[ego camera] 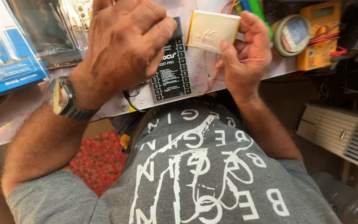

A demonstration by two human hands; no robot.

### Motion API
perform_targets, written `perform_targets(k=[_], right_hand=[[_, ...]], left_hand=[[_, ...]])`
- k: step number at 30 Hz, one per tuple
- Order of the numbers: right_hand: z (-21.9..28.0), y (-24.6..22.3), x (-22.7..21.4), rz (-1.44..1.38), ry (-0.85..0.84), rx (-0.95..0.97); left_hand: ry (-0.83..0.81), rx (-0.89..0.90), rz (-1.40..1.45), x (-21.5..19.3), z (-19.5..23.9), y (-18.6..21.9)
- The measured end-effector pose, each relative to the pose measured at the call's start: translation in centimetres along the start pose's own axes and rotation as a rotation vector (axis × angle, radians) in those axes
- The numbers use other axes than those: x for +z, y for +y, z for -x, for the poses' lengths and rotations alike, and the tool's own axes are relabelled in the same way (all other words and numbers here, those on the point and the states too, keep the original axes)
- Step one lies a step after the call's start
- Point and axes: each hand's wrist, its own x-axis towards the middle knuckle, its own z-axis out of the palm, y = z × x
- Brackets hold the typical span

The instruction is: The person holds a rectangular lithium-ion battery and repeatedly presses its terminals against a KOOCU S207 PRO battery tester to read the display. The person also briefly handles a disassembled smartphone chassis and a battery packaging box on the workbench.

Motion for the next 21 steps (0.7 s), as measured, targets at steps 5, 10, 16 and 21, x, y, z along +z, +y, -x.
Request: perform_targets(k=[5, 10, 16, 21], right_hand=[[-0.5, -1.4, 0.6, 0.454, 0.122, -0.373], [0.5, -1.8, 0.9, 0.468, 0.191, -0.468], [0.3, -4.0, 2.4, 0.458, 0.154, -0.613], [0.5, -7.4, 2.4, 0.651, 0.104, -0.786]], left_hand=[[-0.189, 0.017, -0.106, -3.2, -0.4, 4.2], [-0.059, -0.125, 0.077, -2.5, 3.2, 7.0], [0.056, -0.311, 0.009, 0.2, 7.1, 7.7], [-0.098, -0.332, 0.162, 1.5, 8.5, 7.0]])
